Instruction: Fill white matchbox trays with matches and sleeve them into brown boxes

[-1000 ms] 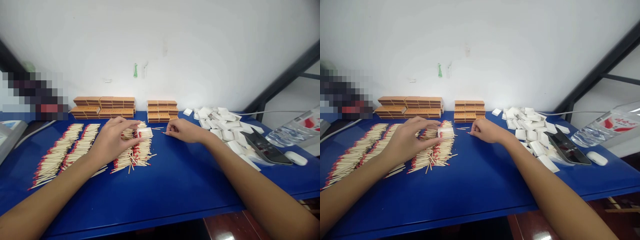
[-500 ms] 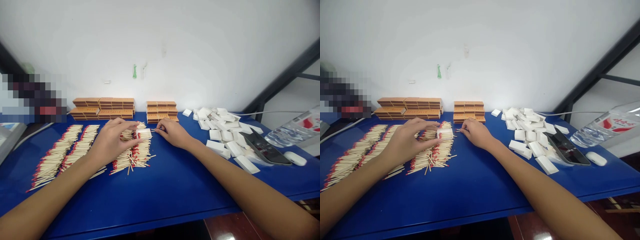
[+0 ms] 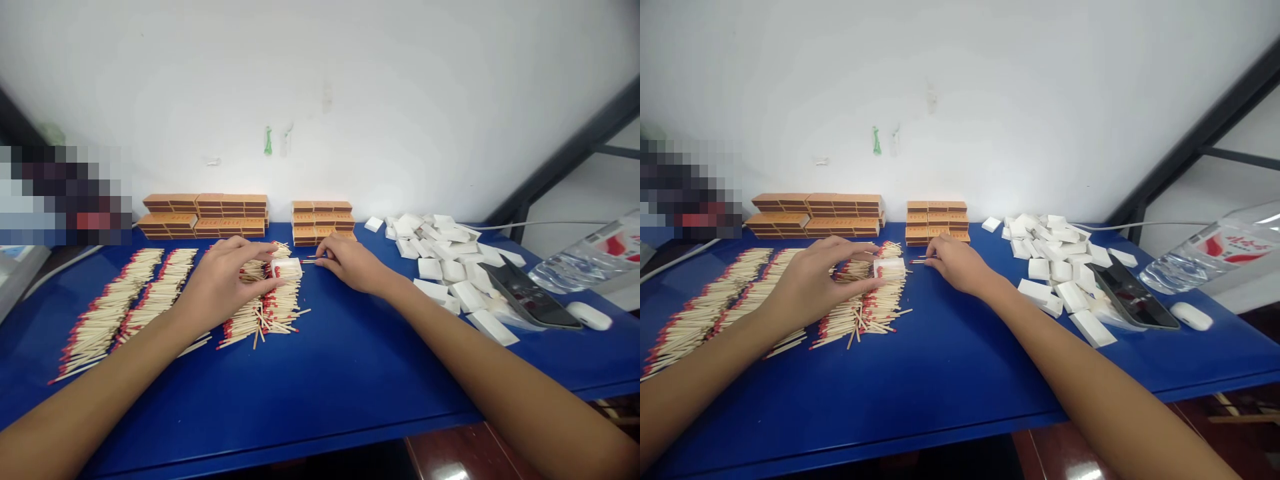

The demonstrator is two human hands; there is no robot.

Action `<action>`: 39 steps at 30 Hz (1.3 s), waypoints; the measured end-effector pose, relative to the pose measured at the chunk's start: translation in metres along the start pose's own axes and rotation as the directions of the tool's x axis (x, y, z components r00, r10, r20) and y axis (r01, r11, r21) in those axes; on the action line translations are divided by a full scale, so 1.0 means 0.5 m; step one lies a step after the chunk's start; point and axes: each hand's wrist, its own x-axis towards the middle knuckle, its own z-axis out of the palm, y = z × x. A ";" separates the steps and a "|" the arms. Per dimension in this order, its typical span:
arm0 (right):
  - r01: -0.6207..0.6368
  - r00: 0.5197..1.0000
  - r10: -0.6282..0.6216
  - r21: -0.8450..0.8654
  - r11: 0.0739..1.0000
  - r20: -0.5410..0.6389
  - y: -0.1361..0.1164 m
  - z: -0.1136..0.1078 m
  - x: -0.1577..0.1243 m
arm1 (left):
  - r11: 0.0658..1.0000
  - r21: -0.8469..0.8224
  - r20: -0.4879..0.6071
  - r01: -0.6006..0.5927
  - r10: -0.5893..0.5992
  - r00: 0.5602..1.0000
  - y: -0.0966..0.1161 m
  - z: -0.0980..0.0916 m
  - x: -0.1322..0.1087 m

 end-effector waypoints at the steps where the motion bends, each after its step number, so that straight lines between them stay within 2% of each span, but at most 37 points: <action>1: -0.014 1.000 0.014 -0.002 1.000 0.027 0.000 0.001 0.000 | 1.000 0.000 0.004 0.007 -0.007 1.000 0.000 0.000 0.000; 4: -0.045 0.997 0.046 -0.012 0.999 0.065 0.001 0.004 0.000 | 1.000 -0.005 0.009 0.005 -0.005 1.000 0.001 -0.001 0.001; 7: -0.044 0.998 0.044 -0.005 0.999 0.044 -0.001 -0.004 -0.002 | 1.000 -0.003 0.005 -0.018 0.018 1.000 0.000 -0.001 0.001; 12: 0.115 0.983 -0.100 0.088 0.989 -0.152 -0.035 -0.030 -0.013 | 1.000 0.020 0.012 0.003 -0.003 1.000 -0.003 0.004 -0.001; 14: 0.171 0.971 -0.147 0.117 0.978 -0.189 -0.060 -0.031 -0.020 | 1.000 0.015 0.016 0.001 -0.001 1.000 -0.001 0.007 -0.001; 17: 0.201 0.972 -0.188 0.093 0.975 -0.139 -0.093 -0.020 -0.029 | 1.000 0.004 0.006 -0.019 0.019 1.000 0.004 0.007 0.000; 20: 0.226 0.972 -0.220 0.079 0.971 -0.081 -0.103 -0.007 -0.033 | 0.999 -0.009 -0.002 -0.032 0.032 0.999 0.009 0.004 0.000; 24: 0.254 0.959 -0.237 0.093 0.963 -0.157 -0.086 -0.012 -0.030 | 0.999 -0.009 0.008 -0.037 0.037 0.999 0.010 0.004 0.000; 27: 0.219 0.960 -0.197 0.093 0.971 -0.200 -0.067 -0.019 -0.026 | 0.999 -0.003 0.015 -0.032 0.032 0.999 0.009 0.006 0.000; 31: 0.115 0.982 -0.115 -0.008 0.993 -0.151 -0.037 -0.009 -0.019 | 1.000 0.007 0.008 -0.011 0.011 1.000 0.003 0.004 0.000; 35: -0.044 0.997 0.036 -0.116 0.992 -0.070 -0.004 0.007 -0.010 | 0.996 0.045 -0.089 0.080 -0.075 0.993 0.000 -0.004 0.002; 39: -0.130 0.992 0.129 -0.073 0.989 -0.012 0.007 0.006 -0.003 | 0.990 0.040 -0.155 0.137 -0.129 0.979 0.001 -0.012 0.007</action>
